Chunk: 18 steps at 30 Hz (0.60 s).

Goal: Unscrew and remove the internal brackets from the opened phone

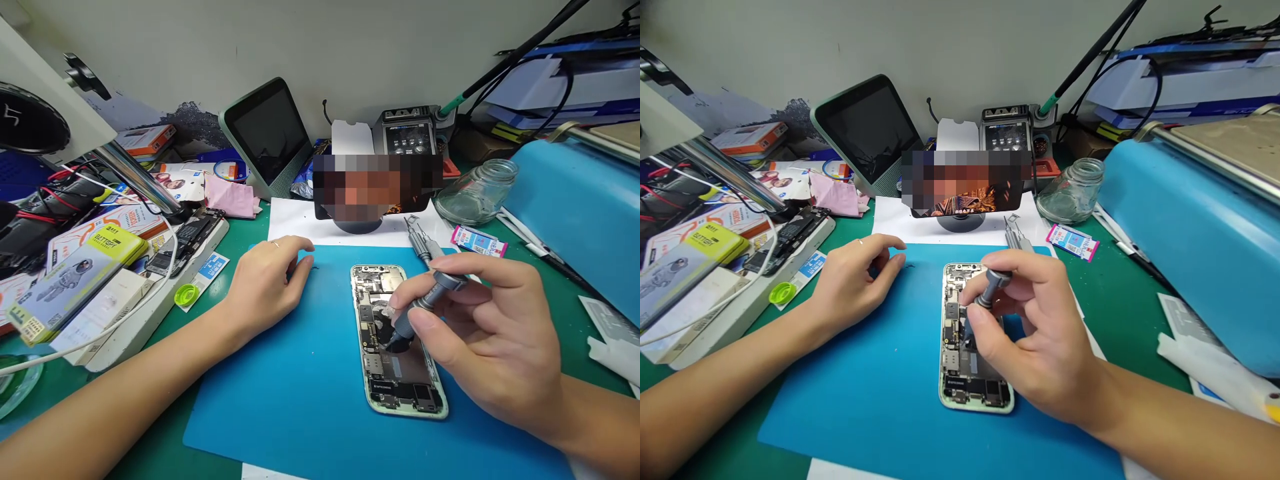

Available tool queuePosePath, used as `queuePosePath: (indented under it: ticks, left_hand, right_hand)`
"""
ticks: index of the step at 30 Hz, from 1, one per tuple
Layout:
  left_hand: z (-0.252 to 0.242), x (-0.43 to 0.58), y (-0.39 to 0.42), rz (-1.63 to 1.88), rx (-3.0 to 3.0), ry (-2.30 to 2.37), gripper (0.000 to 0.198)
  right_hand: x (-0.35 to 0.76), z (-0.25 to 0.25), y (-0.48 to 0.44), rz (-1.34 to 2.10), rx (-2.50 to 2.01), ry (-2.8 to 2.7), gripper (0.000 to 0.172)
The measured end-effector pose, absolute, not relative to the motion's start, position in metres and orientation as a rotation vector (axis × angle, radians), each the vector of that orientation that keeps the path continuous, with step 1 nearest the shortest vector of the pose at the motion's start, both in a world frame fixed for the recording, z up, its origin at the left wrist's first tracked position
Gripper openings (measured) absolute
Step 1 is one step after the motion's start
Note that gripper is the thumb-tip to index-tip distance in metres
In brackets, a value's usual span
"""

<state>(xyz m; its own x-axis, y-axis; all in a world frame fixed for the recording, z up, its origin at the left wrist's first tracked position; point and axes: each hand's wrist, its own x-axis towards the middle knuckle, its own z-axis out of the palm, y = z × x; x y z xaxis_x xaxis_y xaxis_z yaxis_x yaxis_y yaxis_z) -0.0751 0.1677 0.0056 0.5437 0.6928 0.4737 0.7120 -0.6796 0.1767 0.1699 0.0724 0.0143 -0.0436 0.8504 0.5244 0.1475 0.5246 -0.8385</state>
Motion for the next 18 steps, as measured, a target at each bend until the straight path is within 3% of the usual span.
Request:
queuePosePath:
  ticks: [10,13,16,18]
  left_hand:
    - [0.008,-0.075,0.171,-0.925,-2.779,-1.057,0.013]
    - [0.016,-0.074,0.159,-1.042,-2.827,-0.739,0.01]
    - [0.023,-0.069,0.134,-1.045,-2.902,-0.12,0.005]
    - [0.023,-0.063,0.115,-0.988,-2.904,-0.008,0.01]
  right_hand:
    - [0.171,0.013,0.071,0.727,-0.883,-1.558,0.053]
    - [0.17,0.014,0.071,0.722,-0.887,-1.56,0.054]
    - [0.169,0.014,0.072,0.697,-0.905,-1.559,0.053]
    - [0.169,0.014,0.072,0.682,-0.909,-1.551,0.052]
